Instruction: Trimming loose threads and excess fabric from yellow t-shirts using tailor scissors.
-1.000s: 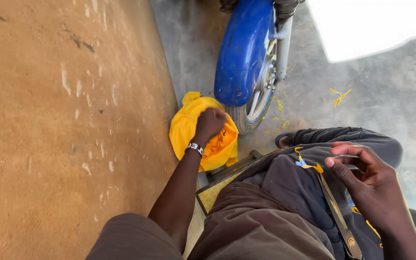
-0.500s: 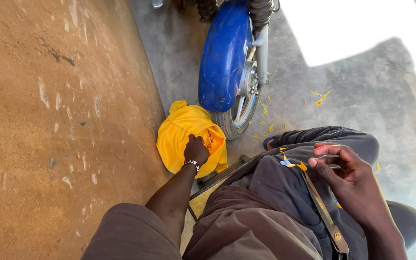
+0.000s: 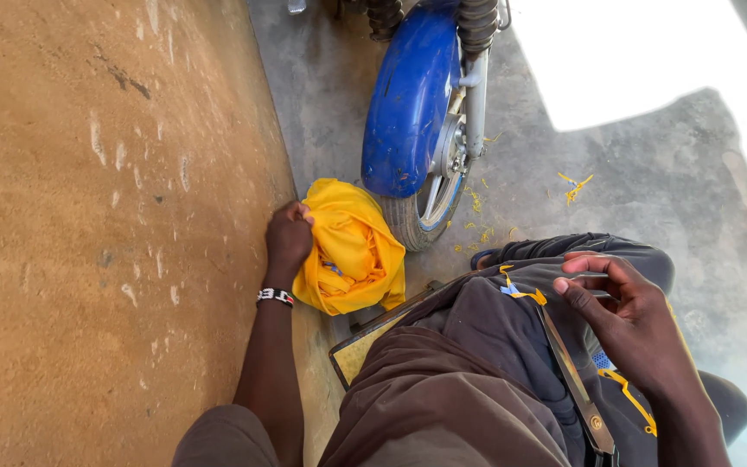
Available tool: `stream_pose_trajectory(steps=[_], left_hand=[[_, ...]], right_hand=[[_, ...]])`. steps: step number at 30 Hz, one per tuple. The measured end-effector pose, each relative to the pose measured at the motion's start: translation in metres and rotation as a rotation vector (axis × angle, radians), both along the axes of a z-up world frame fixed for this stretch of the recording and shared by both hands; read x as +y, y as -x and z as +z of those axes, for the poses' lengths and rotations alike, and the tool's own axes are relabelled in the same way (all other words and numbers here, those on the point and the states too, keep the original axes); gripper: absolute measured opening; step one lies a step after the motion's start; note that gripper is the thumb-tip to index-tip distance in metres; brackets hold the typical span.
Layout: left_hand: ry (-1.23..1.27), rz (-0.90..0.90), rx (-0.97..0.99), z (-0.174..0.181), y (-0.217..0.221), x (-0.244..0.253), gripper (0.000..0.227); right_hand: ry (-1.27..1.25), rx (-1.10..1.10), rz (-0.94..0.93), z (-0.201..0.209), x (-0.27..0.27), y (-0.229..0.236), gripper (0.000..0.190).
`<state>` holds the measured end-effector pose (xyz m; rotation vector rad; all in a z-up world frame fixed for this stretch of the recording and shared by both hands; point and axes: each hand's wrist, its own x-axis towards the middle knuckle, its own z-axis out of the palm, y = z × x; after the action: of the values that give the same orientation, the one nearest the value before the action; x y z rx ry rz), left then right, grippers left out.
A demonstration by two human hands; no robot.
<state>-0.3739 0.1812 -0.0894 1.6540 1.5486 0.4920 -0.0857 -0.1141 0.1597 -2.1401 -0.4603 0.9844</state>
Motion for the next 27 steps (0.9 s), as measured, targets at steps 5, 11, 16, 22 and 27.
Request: stream_pose_trajectory(steps=[5,11,16,22,27], left_hand=[[-0.166,-0.09,-0.052,0.132,-0.017,0.011,0.007],[0.033,-0.434,-1.085,0.282,-0.073,-0.025,0.011],[0.621,-0.843,-1.643,0.328,-0.188,-0.114,0.033],[0.191,-1.041,-1.346,0.33,-0.255,-0.171,0.056],[0.397,-1.327,-0.852,0.268,-0.274,-0.197,0.089]], right_hand=[[-0.037,-0.016,0.04,0.004,0.007,0.007,0.026],[0.066,-0.051,0.249,0.012,0.034,0.024,0.057],[-0.251,-0.063,0.369,0.005,0.052,0.04,0.101],[-0.282,-0.078,0.041,-0.012,-0.019,-0.04,0.079],[-0.323,-0.096,-0.332,-0.027,-0.14,-0.104,0.054]])
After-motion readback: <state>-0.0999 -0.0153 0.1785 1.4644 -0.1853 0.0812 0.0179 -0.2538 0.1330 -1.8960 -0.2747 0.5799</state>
